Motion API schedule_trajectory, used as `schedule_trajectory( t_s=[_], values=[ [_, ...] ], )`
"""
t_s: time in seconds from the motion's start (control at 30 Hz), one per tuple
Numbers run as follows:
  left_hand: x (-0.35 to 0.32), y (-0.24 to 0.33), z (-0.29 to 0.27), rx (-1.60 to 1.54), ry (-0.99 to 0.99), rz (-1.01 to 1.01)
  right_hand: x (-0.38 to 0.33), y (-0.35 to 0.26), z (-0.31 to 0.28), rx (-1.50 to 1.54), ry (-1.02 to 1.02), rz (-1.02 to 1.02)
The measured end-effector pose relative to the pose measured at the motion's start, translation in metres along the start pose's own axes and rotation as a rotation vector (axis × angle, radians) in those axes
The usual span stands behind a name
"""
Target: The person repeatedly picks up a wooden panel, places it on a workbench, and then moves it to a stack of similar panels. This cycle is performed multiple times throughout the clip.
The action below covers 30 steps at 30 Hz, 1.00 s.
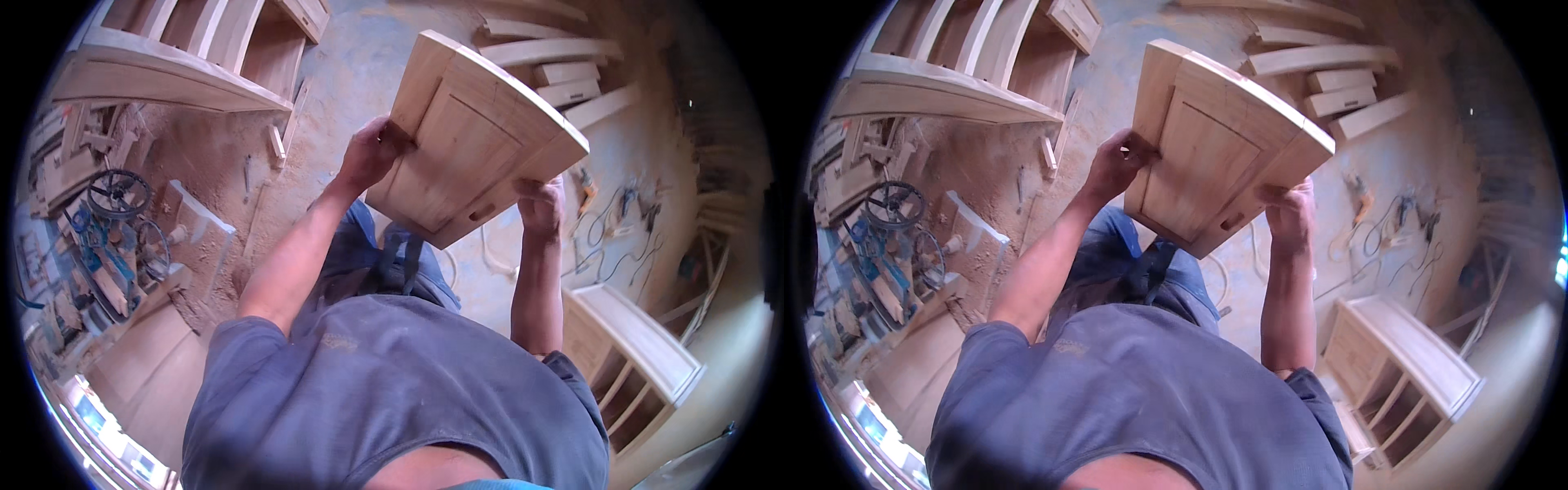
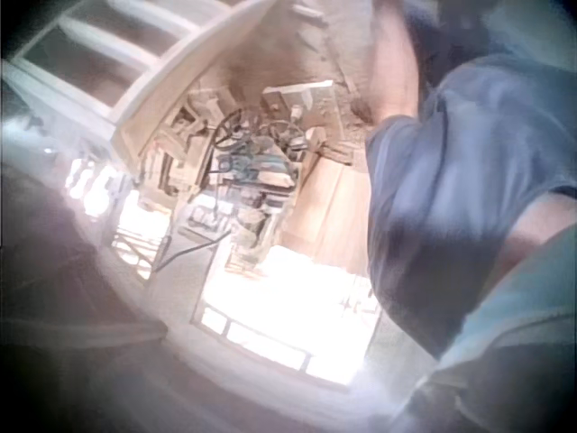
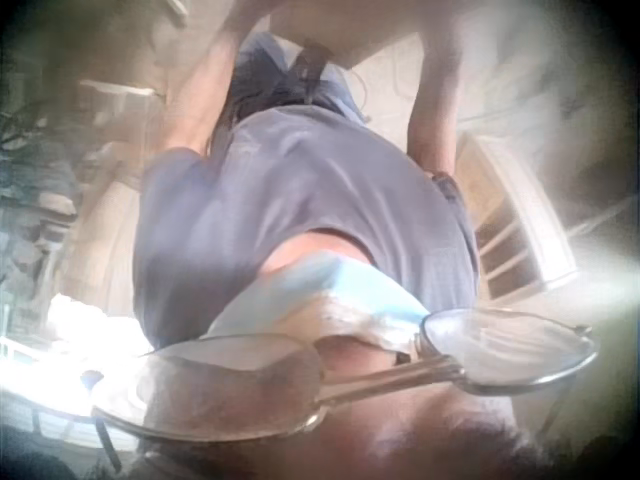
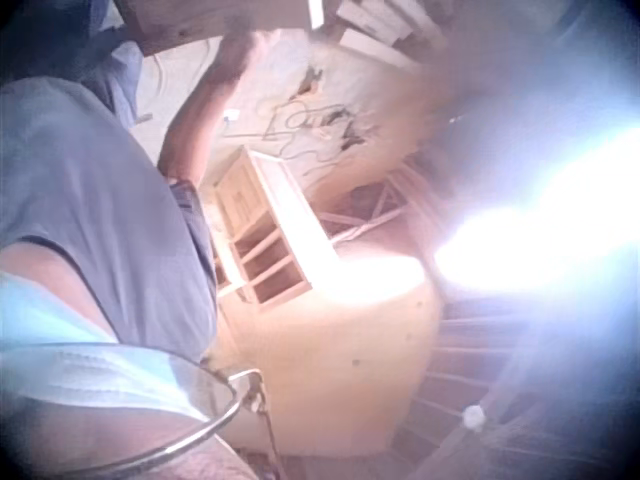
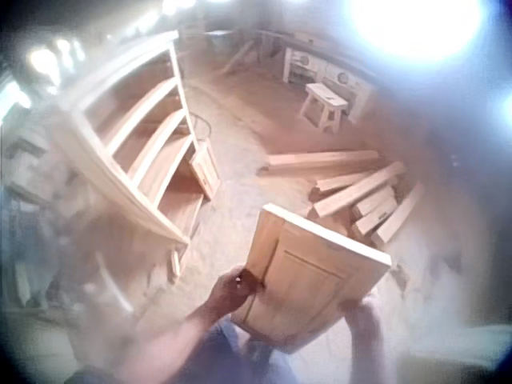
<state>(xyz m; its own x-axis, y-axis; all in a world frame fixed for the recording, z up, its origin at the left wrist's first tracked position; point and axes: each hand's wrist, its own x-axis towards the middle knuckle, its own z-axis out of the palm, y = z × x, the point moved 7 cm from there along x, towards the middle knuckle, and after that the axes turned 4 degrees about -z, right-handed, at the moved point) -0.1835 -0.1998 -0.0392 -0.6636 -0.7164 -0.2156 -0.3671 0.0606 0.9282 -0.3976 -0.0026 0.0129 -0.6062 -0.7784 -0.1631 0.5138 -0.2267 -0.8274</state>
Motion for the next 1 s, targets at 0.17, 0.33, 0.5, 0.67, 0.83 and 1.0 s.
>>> schedule_trajectory(
  t_s=[0.17, 0.33, 0.5, 0.67, 0.83, 1.0],
  values=[
    [0.057, 0.017, -0.067, -0.454, 0.262, -0.033, 0.152, 0.004, 0.057, -0.019, -0.177, 0.065],
    [0.129, -0.038, -0.148, -0.178, 0.545, -0.067, 0.282, 0.058, 0.125, -0.203, -0.177, 0.124],
    [0.155, -0.059, -0.215, -0.083, 0.631, -0.125, 0.335, 0.108, 0.194, -0.314, -0.169, 0.152],
    [0.158, -0.076, -0.239, 0.033, 0.882, -0.011, 0.403, 0.160, 0.195, -0.389, -0.233, 0.228],
    [0.171, -0.050, -0.285, 0.247, 1.062, 0.005, 0.457, 0.198, 0.250, -0.278, -0.500, 0.339],
    [0.203, -0.059, -0.304, 0.266, 1.174, -0.161, 0.481, 0.211, 0.295, -0.067, -0.623, 0.522]
  ],
)
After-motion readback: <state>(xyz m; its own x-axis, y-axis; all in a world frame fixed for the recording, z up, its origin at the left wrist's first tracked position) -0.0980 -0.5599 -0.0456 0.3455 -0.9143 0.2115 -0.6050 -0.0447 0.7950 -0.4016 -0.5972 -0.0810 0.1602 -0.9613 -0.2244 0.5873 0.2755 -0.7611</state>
